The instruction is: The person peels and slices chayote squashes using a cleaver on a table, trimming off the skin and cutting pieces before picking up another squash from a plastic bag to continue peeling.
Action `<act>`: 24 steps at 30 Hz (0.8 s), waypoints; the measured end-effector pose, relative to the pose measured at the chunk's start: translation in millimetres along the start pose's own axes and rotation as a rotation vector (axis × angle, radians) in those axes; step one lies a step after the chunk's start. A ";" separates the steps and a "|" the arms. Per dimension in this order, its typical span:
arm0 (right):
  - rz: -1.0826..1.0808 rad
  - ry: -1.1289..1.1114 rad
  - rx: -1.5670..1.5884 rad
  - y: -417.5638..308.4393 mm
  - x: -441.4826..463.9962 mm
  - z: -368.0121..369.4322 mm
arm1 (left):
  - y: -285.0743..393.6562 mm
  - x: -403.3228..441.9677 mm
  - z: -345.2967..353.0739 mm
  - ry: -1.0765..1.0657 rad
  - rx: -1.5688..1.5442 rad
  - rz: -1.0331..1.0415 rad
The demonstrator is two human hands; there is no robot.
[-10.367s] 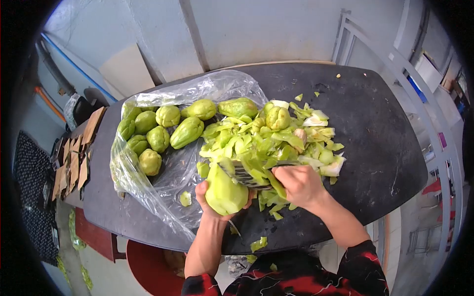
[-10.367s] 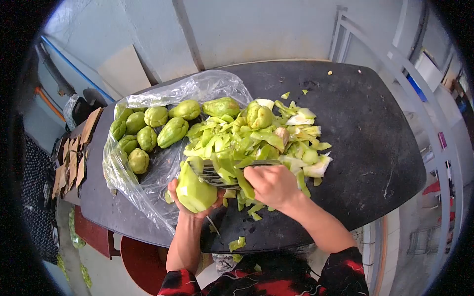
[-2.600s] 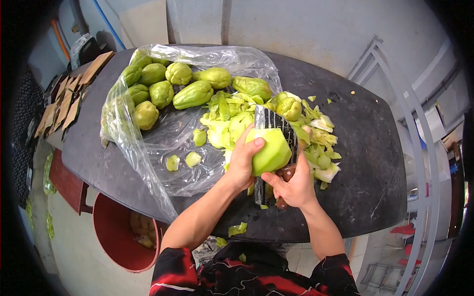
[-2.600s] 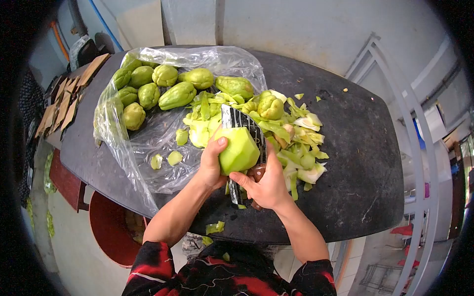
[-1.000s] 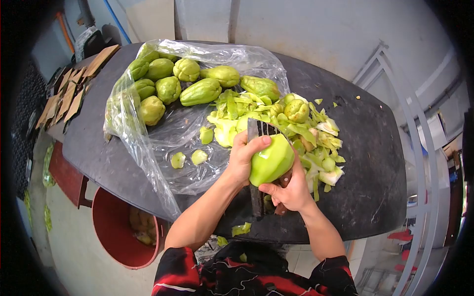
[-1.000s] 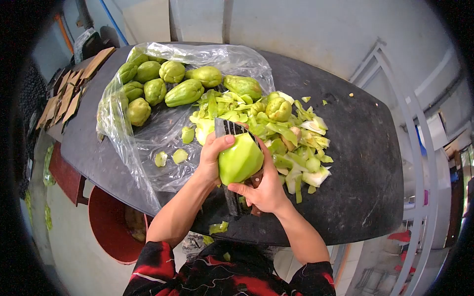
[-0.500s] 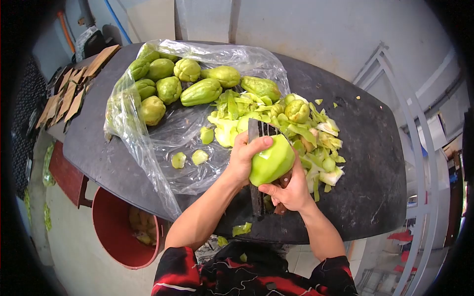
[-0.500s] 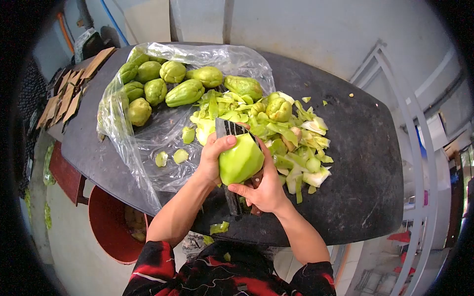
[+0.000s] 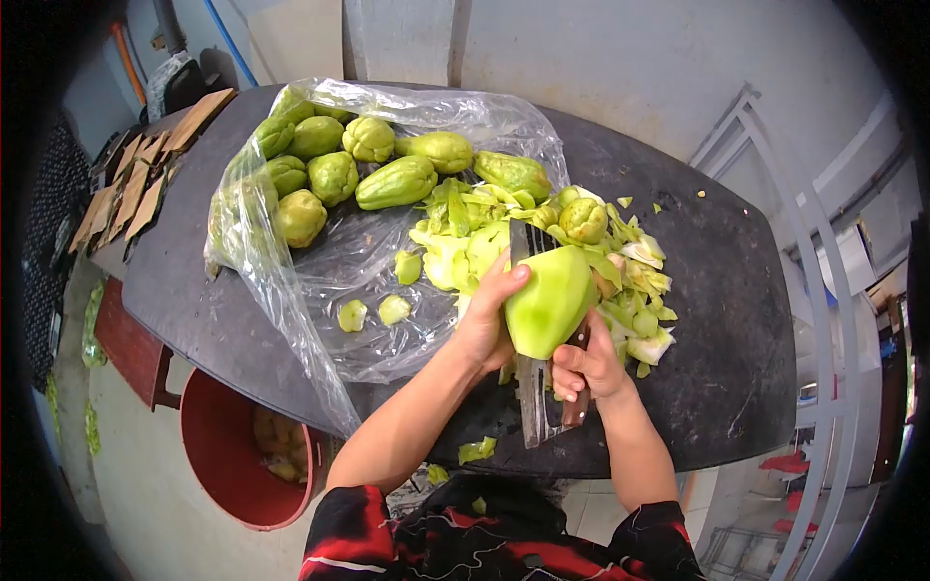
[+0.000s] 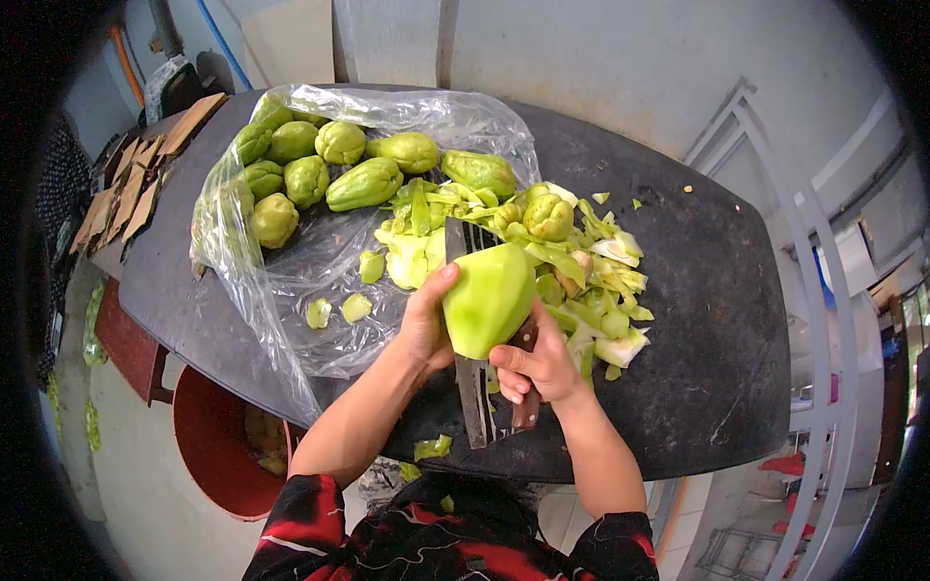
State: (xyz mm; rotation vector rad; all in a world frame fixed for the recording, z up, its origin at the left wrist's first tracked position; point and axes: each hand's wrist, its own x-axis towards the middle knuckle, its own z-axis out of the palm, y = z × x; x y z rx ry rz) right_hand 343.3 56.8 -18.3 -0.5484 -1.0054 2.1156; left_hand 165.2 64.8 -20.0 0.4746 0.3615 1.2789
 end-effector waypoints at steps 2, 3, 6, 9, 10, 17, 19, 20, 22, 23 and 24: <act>-0.008 -0.008 0.016 -3.6 1.0 0.5 | 2.0 -1.7 12.2 -0.007 0.019 0.109; -0.014 -0.013 0.033 -5.2 1.4 1.1 | 0.9 -1.3 13.4 -0.008 0.018 0.109; -0.022 0.017 0.026 -7.2 4.9 4.7 | -2.1 1.0 14.5 0.015 0.055 0.160; -0.018 0.083 -0.035 -4.9 7.9 12.7 | -2.4 2.3 11.0 0.103 -0.037 0.145; -0.019 0.082 -0.036 -5.8 7.6 14.3 | 0.3 1.9 13.1 0.136 -0.007 0.163; -0.025 0.078 -0.127 -12.4 17.0 17.7 | 17.2 1.5 18.0 0.368 0.294 0.299; -0.020 0.064 -0.141 -14.8 24.5 21.3 | 21.7 9.1 4.6 0.453 0.520 0.434; -0.010 0.086 -0.158 -15.6 29.3 23.5 | 24.3 12.7 -3.7 0.537 0.748 0.560; 0.003 0.101 -0.172 -15.0 38.3 27.4 | 33.8 17.7 -16.0 0.602 0.975 0.736; 0.023 0.122 -0.154 -13.4 42.4 28.2 | 38.3 18.2 -20.3 0.654 1.203 0.906; 0.041 0.143 -0.137 -12.7 47.4 29.4 | 44.2 16.0 -19.7 0.698 1.307 0.967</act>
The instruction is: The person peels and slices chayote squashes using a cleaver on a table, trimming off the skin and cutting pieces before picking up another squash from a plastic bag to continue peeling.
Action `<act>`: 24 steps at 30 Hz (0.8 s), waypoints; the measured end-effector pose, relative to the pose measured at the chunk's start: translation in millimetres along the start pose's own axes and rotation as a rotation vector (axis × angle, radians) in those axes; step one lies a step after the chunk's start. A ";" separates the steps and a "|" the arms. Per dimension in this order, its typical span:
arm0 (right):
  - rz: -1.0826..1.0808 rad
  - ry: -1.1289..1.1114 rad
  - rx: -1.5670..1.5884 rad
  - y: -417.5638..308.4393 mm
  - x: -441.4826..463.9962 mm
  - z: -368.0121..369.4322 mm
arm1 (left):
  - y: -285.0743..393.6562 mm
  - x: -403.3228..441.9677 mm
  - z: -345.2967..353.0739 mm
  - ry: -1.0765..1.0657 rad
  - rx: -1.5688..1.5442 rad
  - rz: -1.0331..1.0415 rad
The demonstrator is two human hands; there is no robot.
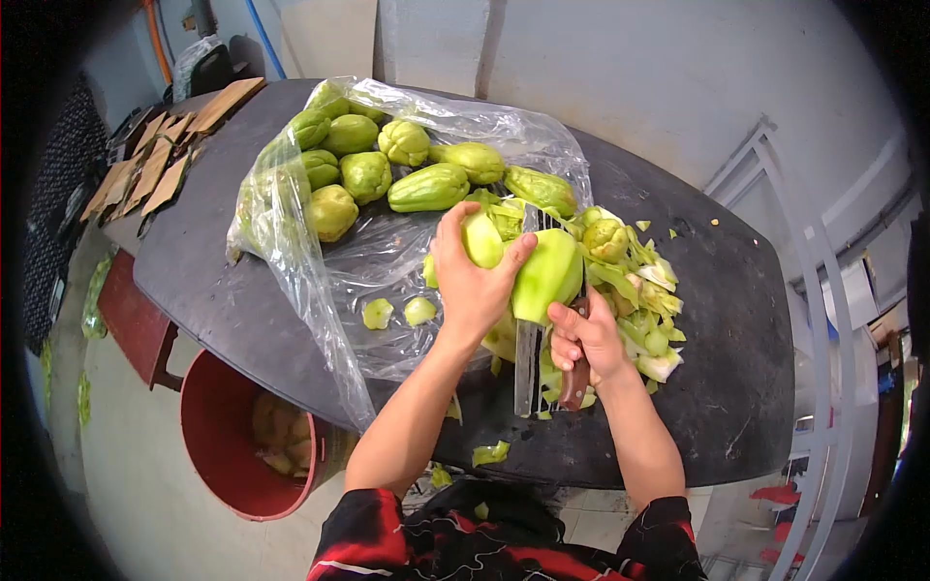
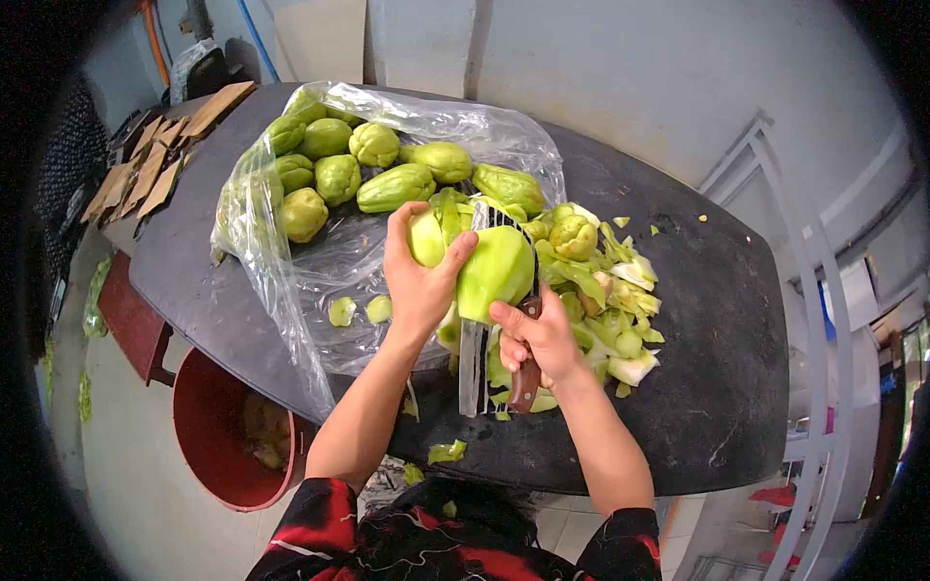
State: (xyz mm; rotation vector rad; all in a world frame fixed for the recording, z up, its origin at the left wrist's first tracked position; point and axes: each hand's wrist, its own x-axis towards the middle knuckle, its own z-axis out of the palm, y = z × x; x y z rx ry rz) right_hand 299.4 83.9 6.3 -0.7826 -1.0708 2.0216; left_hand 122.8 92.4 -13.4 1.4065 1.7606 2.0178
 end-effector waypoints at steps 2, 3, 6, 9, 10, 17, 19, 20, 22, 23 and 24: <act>0.004 0.015 -0.019 0.0 9.1 4.2 | -11.9 9.2 -5.0 0.048 0.031 0.003; 0.006 0.038 -0.041 -0.9 13.6 6.0 | -17.0 13.7 -7.5 0.091 0.054 0.005; -0.055 0.077 -0.174 -12.3 31.5 15.0 | -22.0 26.8 -19.3 0.086 -0.490 -0.481; -0.041 0.148 -0.283 -19.4 56.3 15.4 | -27.9 36.0 -29.4 0.048 -0.802 -0.808; -0.047 0.166 -0.296 -19.1 64.3 14.6 | -33.1 37.4 -32.0 0.008 -0.925 -0.861; -0.229 0.320 -0.501 -30.4 78.8 3.1 | -38.8 41.4 -37.4 0.016 -1.105 -1.053; -0.279 0.302 -0.495 -37.2 70.9 -2.4 | -35.6 40.9 -38.6 -0.005 -1.154 -1.018; -0.293 0.265 -0.462 -41.3 62.1 -2.9 | -33.9 40.1 -38.8 -0.024 -1.203 -0.981; -0.341 0.193 -0.437 -46.7 41.3 -3.6 | -31.0 37.7 -39.6 -0.025 -1.266 -0.965; -0.342 0.192 -0.437 -46.3 29.3 -4.1 | -29.1 36.4 -41.0 -0.020 -1.327 -0.948; -0.302 0.165 -0.323 -44.9 16.7 -4.8 | -20.2 35.3 -40.5 -0.003 -1.341 -0.950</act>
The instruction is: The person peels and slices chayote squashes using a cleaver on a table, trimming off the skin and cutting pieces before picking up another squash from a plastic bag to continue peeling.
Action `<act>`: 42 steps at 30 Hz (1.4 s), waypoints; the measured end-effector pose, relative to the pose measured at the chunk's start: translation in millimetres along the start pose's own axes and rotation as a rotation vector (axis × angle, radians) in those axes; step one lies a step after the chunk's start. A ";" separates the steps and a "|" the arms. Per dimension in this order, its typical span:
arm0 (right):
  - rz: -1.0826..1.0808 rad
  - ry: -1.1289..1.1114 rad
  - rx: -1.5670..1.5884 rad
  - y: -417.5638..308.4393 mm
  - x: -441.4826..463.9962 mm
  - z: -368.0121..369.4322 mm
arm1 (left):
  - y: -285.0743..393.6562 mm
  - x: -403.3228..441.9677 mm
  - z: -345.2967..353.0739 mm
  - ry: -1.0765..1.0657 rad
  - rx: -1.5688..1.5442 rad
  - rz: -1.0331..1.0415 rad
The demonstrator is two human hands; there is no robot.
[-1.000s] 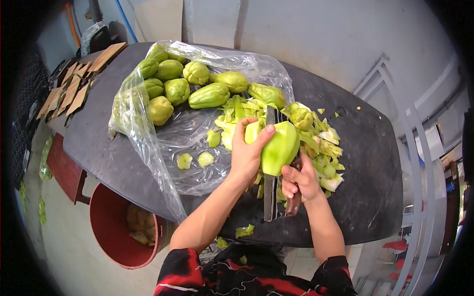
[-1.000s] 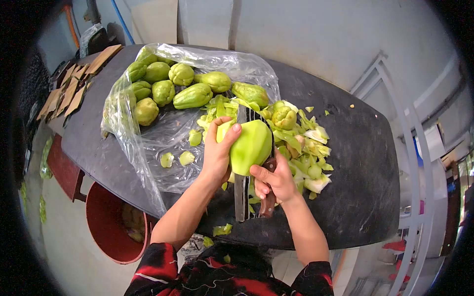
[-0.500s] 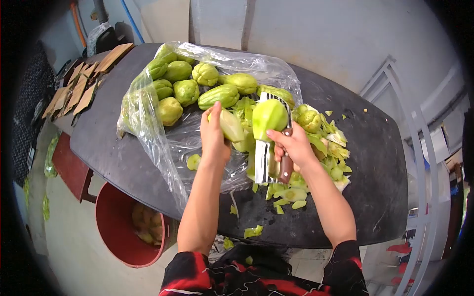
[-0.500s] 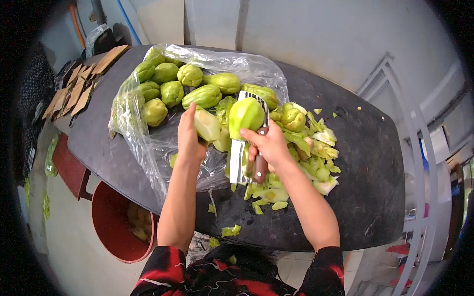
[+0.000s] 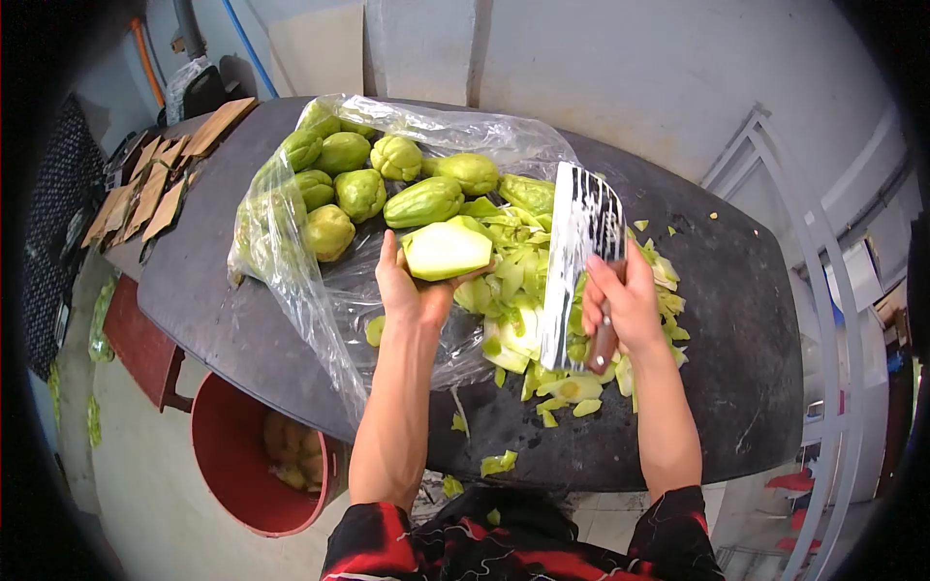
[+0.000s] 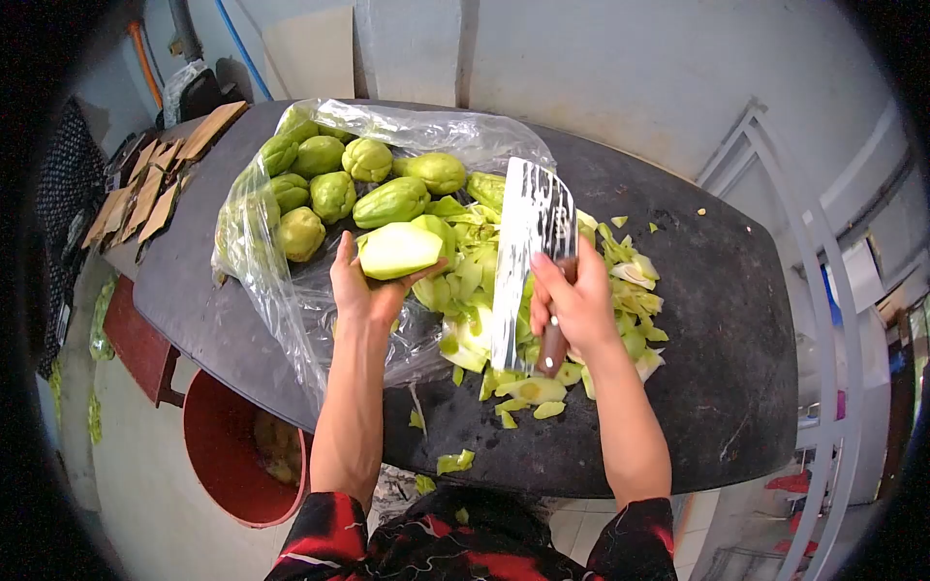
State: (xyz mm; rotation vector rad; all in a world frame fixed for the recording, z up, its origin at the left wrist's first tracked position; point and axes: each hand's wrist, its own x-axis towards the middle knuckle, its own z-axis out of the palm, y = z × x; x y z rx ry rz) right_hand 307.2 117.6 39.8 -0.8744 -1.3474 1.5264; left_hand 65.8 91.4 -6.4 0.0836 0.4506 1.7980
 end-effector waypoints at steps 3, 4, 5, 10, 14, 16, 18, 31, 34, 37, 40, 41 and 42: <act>0.152 -0.099 0.214 3.3 -34.2 -1.9 | -10.3 -5.7 2.6 -0.067 -0.080 -0.057; 0.191 -0.121 0.196 8.1 -44.8 -1.3 | -15.6 -5.5 3.3 -0.069 -0.078 -0.065; 0.212 -0.193 0.226 10.7 -53.5 0.8 | -21.0 -5.3 3.5 -0.058 -0.092 -0.062; 0.234 -0.298 0.143 22.4 -65.5 -3.0 | -38.5 -13.6 9.2 -0.005 -0.181 -0.086; 0.208 -0.238 0.141 29.9 -64.3 -15.7 | -42.3 -12.7 2.3 -0.125 -0.123 -0.120; 0.202 -0.185 0.122 31.9 -64.8 -20.3 | -47.1 -21.6 8.4 -0.165 0.068 -0.087; 0.198 -0.163 0.119 33.1 -65.5 -25.9 | -51.3 -24.4 8.0 -0.301 0.265 -0.055; 0.256 -0.203 0.204 30.7 -75.2 -27.5 | -47.6 -15.3 5.3 -0.216 -0.008 -0.150; 0.261 -0.220 0.169 38.3 -73.9 -24.8 | -48.7 -13.3 0.3 -0.107 -0.071 -0.173; 0.244 -0.219 0.122 41.9 -73.5 -25.0 | -45.3 -17.3 1.1 -0.120 -0.057 -0.209; 0.201 -0.209 0.074 42.6 -73.1 -26.7 | -47.3 -20.4 7.6 -0.148 -0.032 -0.242; 0.202 -0.208 0.073 42.5 -73.1 -26.7 | -48.6 -21.0 8.5 -0.147 -0.033 -0.243; 0.202 -0.204 0.060 41.6 -73.1 -27.0 | -50.2 -21.9 9.3 -0.115 -0.007 -0.241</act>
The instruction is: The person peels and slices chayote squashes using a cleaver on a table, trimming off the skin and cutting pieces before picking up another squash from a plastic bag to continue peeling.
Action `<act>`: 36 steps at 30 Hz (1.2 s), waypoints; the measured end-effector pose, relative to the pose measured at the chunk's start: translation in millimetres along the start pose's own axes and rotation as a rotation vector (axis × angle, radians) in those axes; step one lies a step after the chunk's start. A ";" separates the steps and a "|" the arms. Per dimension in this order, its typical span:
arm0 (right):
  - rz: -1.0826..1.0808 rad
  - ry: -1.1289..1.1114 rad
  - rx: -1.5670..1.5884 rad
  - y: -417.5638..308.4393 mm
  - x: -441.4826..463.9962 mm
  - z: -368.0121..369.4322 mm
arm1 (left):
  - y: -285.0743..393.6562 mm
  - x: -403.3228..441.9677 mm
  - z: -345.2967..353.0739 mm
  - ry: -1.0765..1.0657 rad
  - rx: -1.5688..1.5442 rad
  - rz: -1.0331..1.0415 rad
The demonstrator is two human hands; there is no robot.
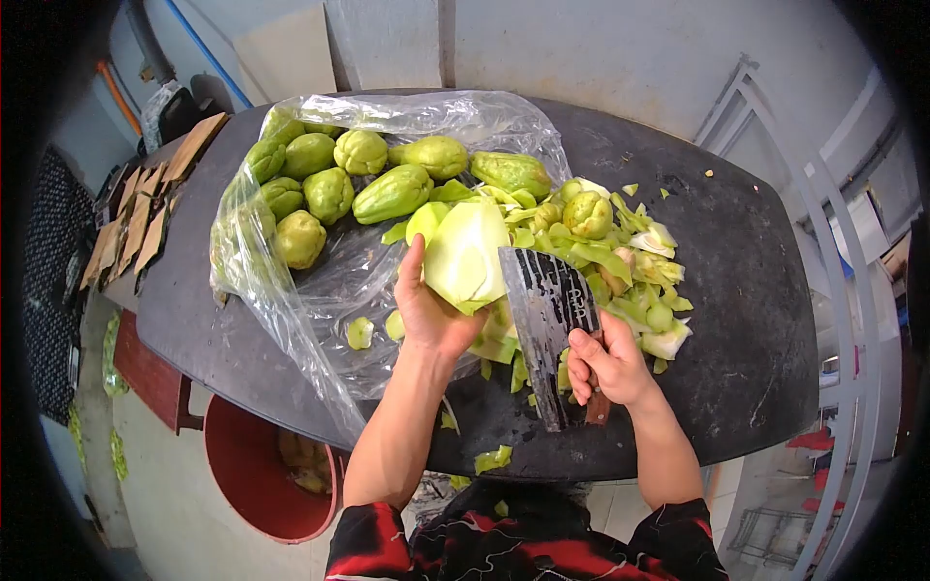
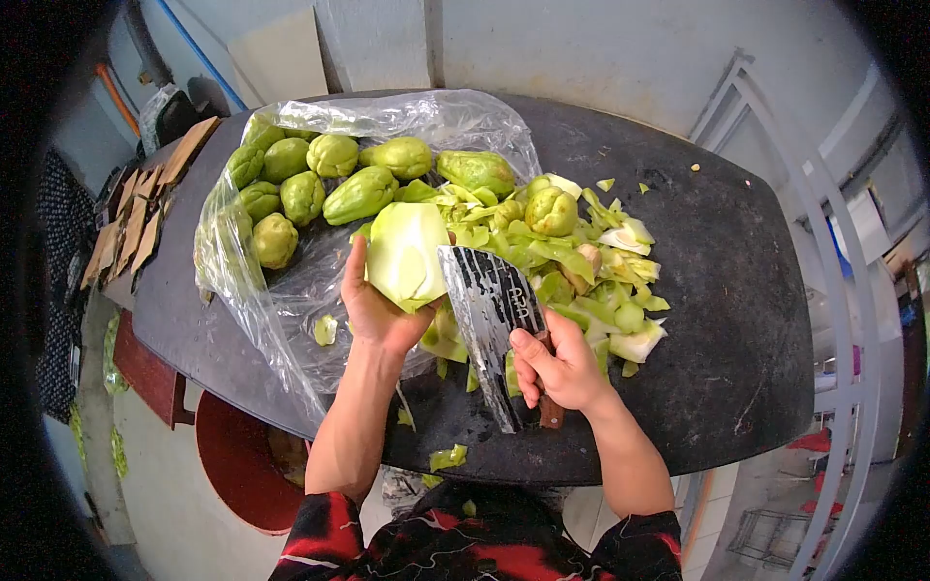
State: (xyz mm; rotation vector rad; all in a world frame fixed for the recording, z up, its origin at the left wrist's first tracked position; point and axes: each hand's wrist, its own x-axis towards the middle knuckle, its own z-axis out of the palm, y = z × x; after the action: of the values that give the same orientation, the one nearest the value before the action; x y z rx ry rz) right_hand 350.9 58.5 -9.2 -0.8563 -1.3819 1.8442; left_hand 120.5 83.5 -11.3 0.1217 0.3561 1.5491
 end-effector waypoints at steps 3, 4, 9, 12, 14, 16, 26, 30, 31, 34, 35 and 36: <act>-0.009 0.015 -0.026 0.8 -0.1 -0.8 | 0.9 0.9 -7.4 -0.011 0.049 -0.007; -0.018 0.027 -0.040 1.2 -0.3 -1.2 | 2.2 1.0 -10.6 -0.058 0.075 -0.015; -0.014 0.043 -0.061 0.6 -0.8 -1.5 | 5.4 0.4 -16.0 -0.183 0.102 -0.074; -0.010 0.059 -0.064 0.2 -0.7 -0.6 | -0.6 -3.6 -12.0 -0.161 0.105 -0.073; -0.004 0.067 -0.061 1.1 -0.4 -0.3 | -4.8 -6.3 -9.4 -0.077 0.114 -0.057; -0.027 0.054 -0.089 3.6 0.2 -0.8 | -7.0 -6.7 -9.0 -0.063 0.143 -0.048; -0.081 0.141 0.019 3.8 1.5 0.5 | -38.2 -16.8 1.0 -0.106 0.198 -0.098; -0.087 0.145 0.044 4.4 2.6 3.5 | -43.2 -18.5 -0.5 -0.128 0.215 -0.074; -0.111 0.160 0.066 5.0 3.4 5.9 | -46.5 -19.4 -0.9 -0.114 0.219 -0.046; -0.136 0.188 0.104 4.7 4.5 10.2 | -48.1 -20.5 1.2 -0.111 0.241 -0.036; -0.137 0.198 0.118 3.6 4.1 10.4 | -48.1 -21.1 2.6 -0.121 0.259 -0.051; -0.136 0.201 0.120 1.4 2.8 8.8 | -47.1 -21.9 2.9 -0.120 0.260 -0.054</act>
State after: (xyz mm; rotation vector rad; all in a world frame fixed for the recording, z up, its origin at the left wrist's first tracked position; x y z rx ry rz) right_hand 342.0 55.8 -8.9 -0.8399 -1.1644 1.6705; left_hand 166.7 60.9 -19.3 0.4026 0.4605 1.4293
